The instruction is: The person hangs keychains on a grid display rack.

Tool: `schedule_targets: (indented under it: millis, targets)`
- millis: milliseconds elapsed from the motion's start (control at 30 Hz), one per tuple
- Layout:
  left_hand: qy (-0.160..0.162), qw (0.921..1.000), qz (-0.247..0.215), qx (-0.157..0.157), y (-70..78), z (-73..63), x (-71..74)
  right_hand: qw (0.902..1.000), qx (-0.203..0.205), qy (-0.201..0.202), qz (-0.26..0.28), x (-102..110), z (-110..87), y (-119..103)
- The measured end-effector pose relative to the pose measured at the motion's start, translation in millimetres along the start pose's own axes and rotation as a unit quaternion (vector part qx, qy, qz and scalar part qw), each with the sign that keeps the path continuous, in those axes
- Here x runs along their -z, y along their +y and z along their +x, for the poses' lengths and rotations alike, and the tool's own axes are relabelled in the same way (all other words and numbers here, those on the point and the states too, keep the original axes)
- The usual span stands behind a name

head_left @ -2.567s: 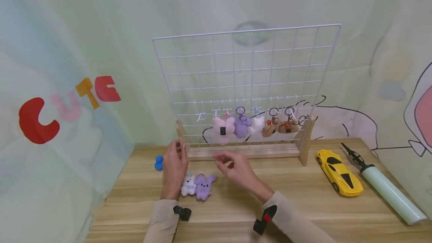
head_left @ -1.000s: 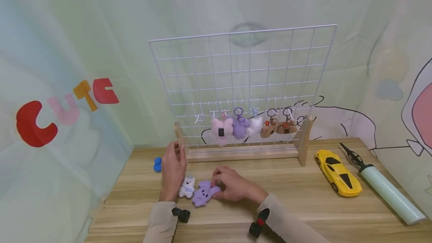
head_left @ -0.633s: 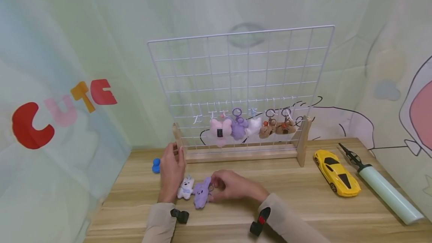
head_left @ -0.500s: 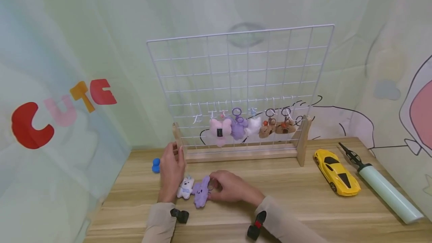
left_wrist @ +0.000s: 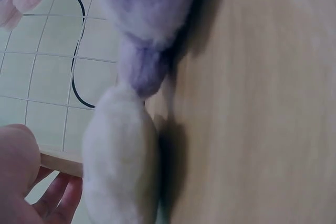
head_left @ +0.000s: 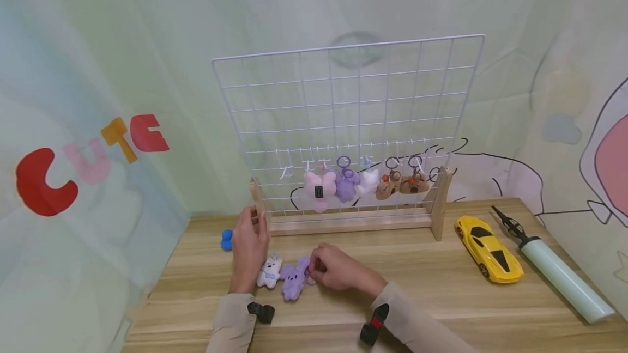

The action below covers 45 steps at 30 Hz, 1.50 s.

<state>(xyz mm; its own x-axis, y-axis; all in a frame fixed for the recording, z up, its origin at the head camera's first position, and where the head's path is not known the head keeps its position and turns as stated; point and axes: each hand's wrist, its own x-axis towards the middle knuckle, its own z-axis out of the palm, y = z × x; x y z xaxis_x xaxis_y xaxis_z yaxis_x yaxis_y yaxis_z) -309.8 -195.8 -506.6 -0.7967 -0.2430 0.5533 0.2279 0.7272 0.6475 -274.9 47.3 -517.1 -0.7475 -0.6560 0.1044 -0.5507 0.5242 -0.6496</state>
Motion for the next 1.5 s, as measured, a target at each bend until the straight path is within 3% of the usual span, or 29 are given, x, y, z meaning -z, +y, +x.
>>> schedule_targets:
  millis: [200,467,633,1067,1267,1500]
  targets:
    - [-0.002,1.0,-0.002,0.0,-0.8,0.9,-0.4,0.9994,-0.022,0.024,-0.012,4.1,1.2,0.2]
    - [-0.003,1.0,0.001,0.003,0.9,1.5,1.2,0.9994,-0.03,-0.018,-0.01,14.3,-1.1,-2.0]
    - [-0.003,1.0,0.003,0.004,1.4,2.3,2.0,0.9991,-0.029,-0.016,-0.025,14.4,-1.3,-2.4]
    - [-0.002,0.9999,0.007,0.011,-0.9,2.2,3.2,0.9991,-0.032,-0.008,0.026,31.4,-0.3,3.2]
    - [0.0,0.9999,0.006,0.012,-1.1,2.1,4.1,0.9965,-0.03,0.022,0.075,45.7,0.8,1.5]
    - [-0.014,0.9998,0.001,0.013,0.1,-0.4,3.4,0.9909,-0.002,0.094,0.096,59.1,-4.5,-10.5]
